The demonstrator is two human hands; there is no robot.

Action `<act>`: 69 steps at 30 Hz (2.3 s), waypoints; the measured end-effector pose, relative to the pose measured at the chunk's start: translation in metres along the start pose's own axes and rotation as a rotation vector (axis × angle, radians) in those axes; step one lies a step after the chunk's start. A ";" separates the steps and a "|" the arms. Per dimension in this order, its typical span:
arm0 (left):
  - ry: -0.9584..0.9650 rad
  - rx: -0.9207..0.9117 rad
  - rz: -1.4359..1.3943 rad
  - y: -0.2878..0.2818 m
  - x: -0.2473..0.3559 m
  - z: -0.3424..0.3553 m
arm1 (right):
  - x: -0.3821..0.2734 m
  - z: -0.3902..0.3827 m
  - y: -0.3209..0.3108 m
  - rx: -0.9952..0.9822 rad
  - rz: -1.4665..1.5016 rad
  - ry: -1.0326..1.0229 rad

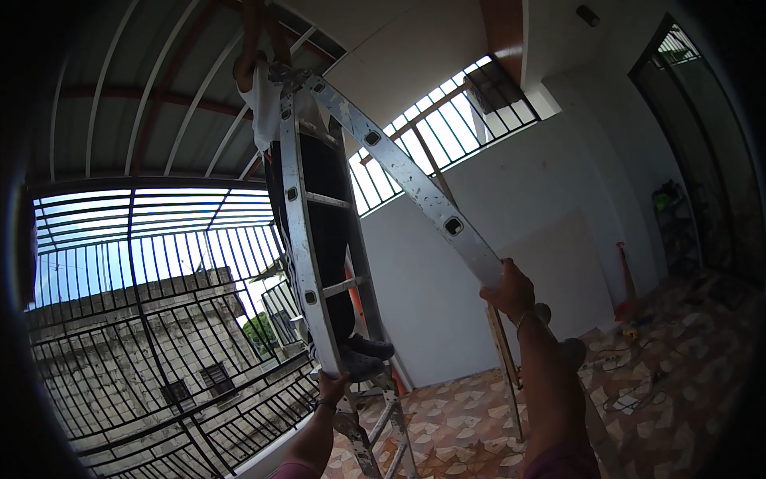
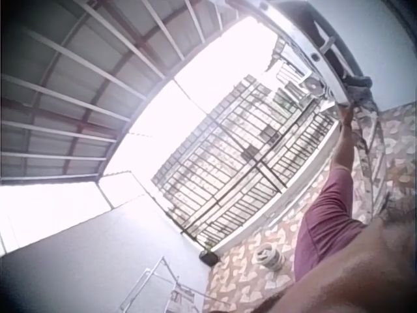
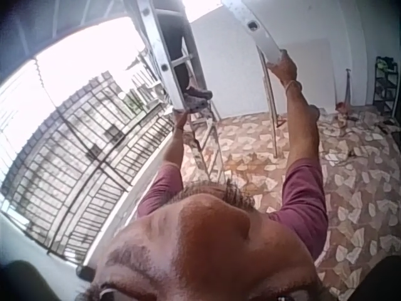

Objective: Assist a co-worker in installing metal ceiling tracks by steadying the ladder and handing up materials and tools.

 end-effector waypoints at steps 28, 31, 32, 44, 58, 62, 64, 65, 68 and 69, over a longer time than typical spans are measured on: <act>0.060 0.027 -0.051 0.002 -0.010 0.003 | -0.006 -0.002 -0.002 -0.006 -0.037 0.023; -0.001 0.008 -0.013 0.001 -0.003 -0.001 | -0.005 -0.001 -0.004 0.005 -0.043 0.020; -0.005 0.008 -0.012 0.002 -0.008 0.001 | -0.006 -0.002 -0.004 0.005 -0.050 0.012; 0.051 0.023 -0.035 0.002 -0.010 0.002 | -0.008 -0.001 -0.004 0.019 -0.027 0.000; 0.039 0.034 -0.048 0.000 -0.003 -0.002 | -0.011 -0.001 -0.005 -0.001 -0.032 0.039; 0.045 0.043 -0.034 -0.001 0.003 -0.005 | -0.005 -0.001 -0.003 -0.005 -0.033 0.040; 0.011 0.029 -0.049 -0.002 0.007 -0.007 | -0.004 -0.001 -0.003 0.007 -0.031 0.028; 0.011 0.029 -0.050 -0.002 0.006 -0.008 | -0.005 -0.001 -0.003 0.019 -0.027 0.016; 0.019 0.030 -0.038 -0.003 0.010 -0.009 | -0.003 0.000 -0.001 0.008 -0.012 0.021; 0.023 0.025 -0.040 -0.003 0.013 -0.009 | -0.003 0.001 -0.002 0.010 -0.013 0.020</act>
Point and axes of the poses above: each hand's wrist, its own z-axis towards the middle knuckle, its own y-axis out of the palm, x = y × z, the point moved 3 cm from there along z, towards the middle knuckle, and after that the axes turned 5 degrees about -y, right-handed, at the moved point
